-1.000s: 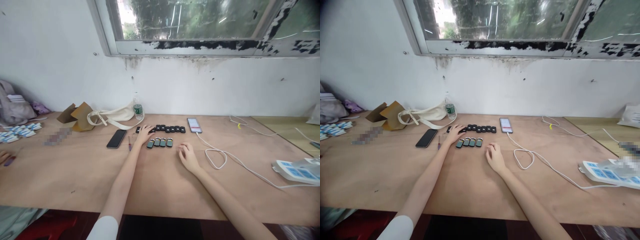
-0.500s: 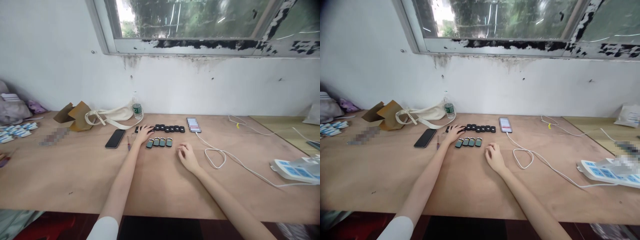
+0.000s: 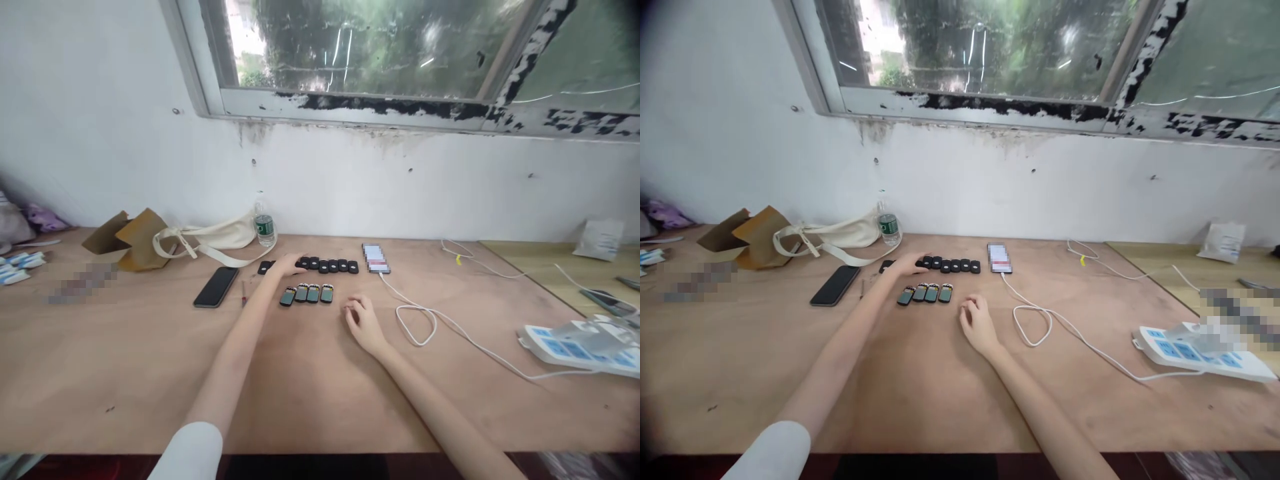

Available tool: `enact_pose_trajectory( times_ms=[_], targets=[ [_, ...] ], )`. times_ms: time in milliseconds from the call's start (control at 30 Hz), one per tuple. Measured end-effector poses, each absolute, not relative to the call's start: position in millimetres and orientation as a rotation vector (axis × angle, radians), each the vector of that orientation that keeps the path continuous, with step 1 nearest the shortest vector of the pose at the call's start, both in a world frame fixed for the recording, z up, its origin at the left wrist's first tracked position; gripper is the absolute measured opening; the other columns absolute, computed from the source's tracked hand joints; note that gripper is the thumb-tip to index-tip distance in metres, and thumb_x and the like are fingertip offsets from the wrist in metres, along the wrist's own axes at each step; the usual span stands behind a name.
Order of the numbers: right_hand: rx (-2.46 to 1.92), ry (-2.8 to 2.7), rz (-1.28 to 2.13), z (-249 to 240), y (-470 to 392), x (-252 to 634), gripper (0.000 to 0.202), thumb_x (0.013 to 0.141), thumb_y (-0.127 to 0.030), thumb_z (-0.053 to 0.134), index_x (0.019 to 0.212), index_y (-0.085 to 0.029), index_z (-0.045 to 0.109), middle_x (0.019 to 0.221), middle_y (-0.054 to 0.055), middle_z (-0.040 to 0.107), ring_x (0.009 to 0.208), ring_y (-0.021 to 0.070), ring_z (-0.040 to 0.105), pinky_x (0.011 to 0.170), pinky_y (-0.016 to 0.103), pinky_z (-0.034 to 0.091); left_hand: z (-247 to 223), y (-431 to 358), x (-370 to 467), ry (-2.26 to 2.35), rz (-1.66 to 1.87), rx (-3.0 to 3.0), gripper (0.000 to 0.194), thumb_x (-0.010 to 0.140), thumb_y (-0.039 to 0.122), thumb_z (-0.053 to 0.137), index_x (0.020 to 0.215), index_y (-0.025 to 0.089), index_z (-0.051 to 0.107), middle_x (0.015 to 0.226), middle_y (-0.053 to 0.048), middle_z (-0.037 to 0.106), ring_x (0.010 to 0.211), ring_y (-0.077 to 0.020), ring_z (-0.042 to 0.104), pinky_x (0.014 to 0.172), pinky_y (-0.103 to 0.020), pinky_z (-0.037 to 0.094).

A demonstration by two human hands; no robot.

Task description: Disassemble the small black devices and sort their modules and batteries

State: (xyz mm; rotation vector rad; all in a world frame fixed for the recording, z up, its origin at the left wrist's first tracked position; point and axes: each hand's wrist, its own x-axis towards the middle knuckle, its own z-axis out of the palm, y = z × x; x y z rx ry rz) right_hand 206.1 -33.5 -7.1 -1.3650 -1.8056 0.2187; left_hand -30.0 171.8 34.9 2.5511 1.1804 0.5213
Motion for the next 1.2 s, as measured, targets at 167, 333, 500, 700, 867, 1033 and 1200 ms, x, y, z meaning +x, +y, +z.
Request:
enact_pose_trajectory(
  times_ms=[167,333,500,700,867,1033,1200],
  targets=[
    [-1.341,-1.814,0.239,-7.6,-33.1,206.8,0.017,0.086,-0.018,0.043,0.087,-0.020,0.060,0.106,0.012,0.054,0.103,0.0235,0.052,0.089,0.041,0.045,42.3,168.4,-25.3,1.260,0.593,2.553,0.060,0.068,0.029,0.071,0.125,0.018,0.055,0.124,-0.011,0.059,0.112,-0.0312,0.054,0.098,-0.040,0.040],
    [-1.323,-1.810,0.240,-6.5,-33.9,206.5,0.017,0.087,-0.019,0.042,0.088,-0.019,0.060,0.105,0.012,0.054,0.103,0.0237,0.051,0.091,0.041,0.044,53.1,122.2,-28.5,1.274,0.940,2.579,0.067,0.067,0.035,0.072,0.128,0.018,0.051,0.117,-0.010,0.057,0.110,-0.0292,0.049,0.097,-0.043,0.039],
    [-1.291,-1.798,0.458,-0.8,-39.7,196.5,0.019,0.089,-0.027,0.042,0.093,-0.019,0.059,0.091,0.008,0.061,0.084,0.0201,0.056,0.076,0.035,0.048,34.7,26.0,-15.8,1.117,1.019,2.479,0.056,0.070,0.035,0.071,0.123,0.022,0.054,0.104,-0.006,0.053,0.101,-0.0233,0.051,0.092,-0.037,0.042],
    [-1.347,-1.737,0.764,-2.5,-45.0,175.6,0.027,0.080,-0.044,0.058,0.091,-0.019,0.060,0.076,0.001,0.064,0.065,0.0146,0.056,0.060,0.026,0.045,-2.9,-28.3,1.0,1.176,0.871,2.306,0.054,0.064,0.039,0.074,0.112,0.021,0.058,0.096,-0.005,0.050,0.091,-0.0228,0.053,0.082,-0.035,0.047],
    [-1.534,-1.731,0.623,-4.6,-43.3,163.7,0.032,0.060,-0.044,0.072,0.068,-0.019,0.053,0.061,-0.002,0.057,0.056,0.0138,0.052,0.049,0.024,0.037,-7.6,-25.2,2.0,1.182,0.807,2.203,0.051,0.063,0.042,0.075,0.106,0.020,0.057,0.098,-0.006,0.048,0.085,-0.0218,0.056,0.076,-0.033,0.048],
    [-1.553,-1.743,0.560,-2.2,-44.7,161.0,0.027,0.060,-0.040,0.070,0.066,-0.019,0.054,0.063,0.000,0.059,0.059,0.0151,0.054,0.051,0.024,0.038,-3.5,-19.3,-8.5,1.048,0.809,2.136,0.060,0.056,0.044,0.081,0.105,0.019,0.058,0.099,-0.007,0.049,0.089,-0.0222,0.054,0.080,-0.034,0.047],
    [-1.419,-1.779,0.672,2.8,-48.4,169.2,0.021,0.066,-0.037,0.067,0.076,-0.018,0.066,0.074,0.002,0.063,0.061,0.0138,0.054,0.056,0.025,0.043,-0.4,-5.3,-21.8,0.949,0.755,1.901,0.038,0.067,0.032,0.075,0.099,0.016,0.062,0.094,-0.007,0.060,0.075,-0.0162,0.057,0.068,-0.029,0.047]
  ],
)
